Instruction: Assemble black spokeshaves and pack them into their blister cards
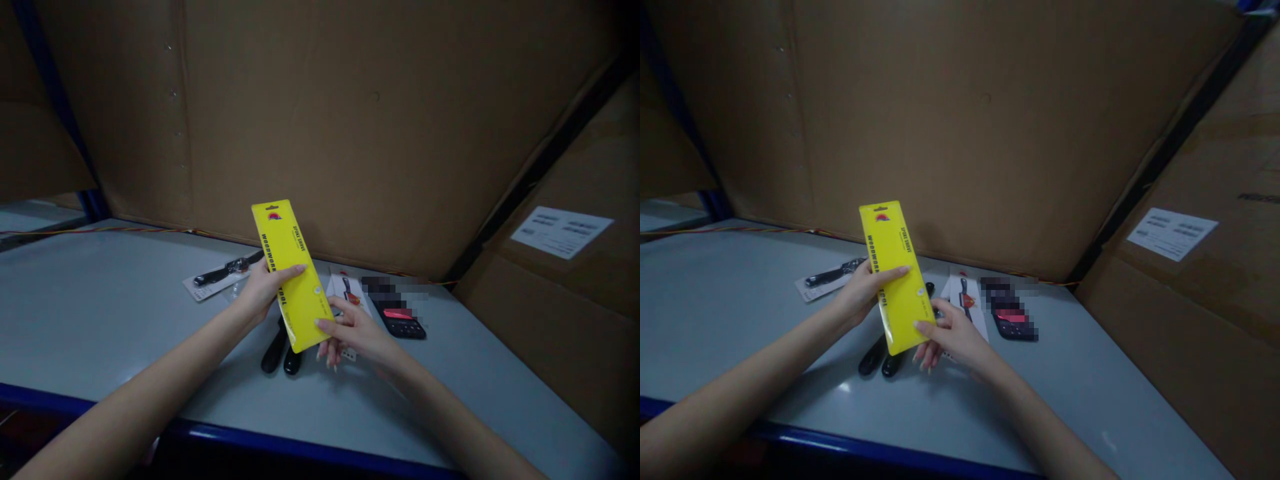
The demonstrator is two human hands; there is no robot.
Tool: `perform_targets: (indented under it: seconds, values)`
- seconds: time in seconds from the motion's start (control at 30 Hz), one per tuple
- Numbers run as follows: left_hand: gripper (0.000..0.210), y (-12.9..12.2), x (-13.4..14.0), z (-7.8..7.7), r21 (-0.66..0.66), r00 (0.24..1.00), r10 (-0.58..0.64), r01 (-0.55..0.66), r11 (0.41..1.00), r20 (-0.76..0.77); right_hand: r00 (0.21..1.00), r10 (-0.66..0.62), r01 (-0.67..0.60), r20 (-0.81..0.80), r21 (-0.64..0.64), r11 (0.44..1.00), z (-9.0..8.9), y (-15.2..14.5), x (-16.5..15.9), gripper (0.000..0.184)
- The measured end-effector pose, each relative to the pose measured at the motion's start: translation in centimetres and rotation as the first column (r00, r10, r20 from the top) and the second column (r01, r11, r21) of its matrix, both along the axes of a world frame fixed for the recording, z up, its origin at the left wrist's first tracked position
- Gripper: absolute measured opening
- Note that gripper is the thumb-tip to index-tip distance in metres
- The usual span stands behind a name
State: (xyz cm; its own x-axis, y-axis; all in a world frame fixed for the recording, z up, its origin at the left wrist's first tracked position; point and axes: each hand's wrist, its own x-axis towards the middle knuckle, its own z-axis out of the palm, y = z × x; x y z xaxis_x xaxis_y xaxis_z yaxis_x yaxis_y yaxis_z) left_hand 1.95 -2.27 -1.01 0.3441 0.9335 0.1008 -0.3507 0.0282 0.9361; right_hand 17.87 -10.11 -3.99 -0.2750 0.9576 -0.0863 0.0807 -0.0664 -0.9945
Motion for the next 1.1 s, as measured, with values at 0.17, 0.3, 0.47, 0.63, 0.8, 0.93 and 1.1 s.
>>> perform_targets:
  seconds: [0.17, 0.3, 0.47, 0.63, 0.8, 0.93, 1.1]
  values:
    - [0.039, 0.1, -0.1, 0.2, -0.03, 0.992, -0.112, 0.114, 0.993, 0.063, 0.999, -0.051, 0.052, -0.005, 0.104, 0.993, 0.4, -0.3, 0.1, 0.064]
    - [0.038, 0.4, 0.1, -0.2, -0.085, 0.972, -0.217, 0.224, 0.971, 0.084, 0.909, -0.388, 0.288, 0.152, 0.444, 0.849, 0.6, -1.1, 0.4, 0.047]
    - [0.031, -0.1, 0.2, -0.2, -0.124, 0.943, -0.322, 0.33, 0.936, 0.083, 0.71, -0.591, 0.015, 0.382, 0.832, 0.555, -0.4, -1.9, 0.3, 0.042]
    - [0.02, -0.3, 0.0, 0.6, -0.231, 0.973, -0.225, 0.229, 0.946, 0.044, 0.623, -0.482, -0.397, 0.616, 0.78, 0.484, -0.1, -2.1, -0.8, 0.05]
    - [0.028, 1.1, -1.8, 2.4, -0.07, 0.982, -0.189, 0.188, 0.98, -0.009, 0.7, -0.48, -0.268, 0.528, 0.818, 0.508, 1.1, -1.9, 0.0, 0.045]
    - [0.04, 3.4, -4.4, 3.9, 0.092, 0.984, -0.06, 0.076, 0.993, -0.166, 0.674, -0.64, -0.009, 0.369, 0.87, 0.493, 1.1, -1.0, 1.6, 0.031]
    - [0.051, 7.3, -7.4, 4.9, 0.089, 0.916, -0.002, 0.041, 0.995, -0.401, 0.646, -0.693, 0.12, 0.32, 0.855, 0.505, 1.3, -0.5, 2.3, 0.027]
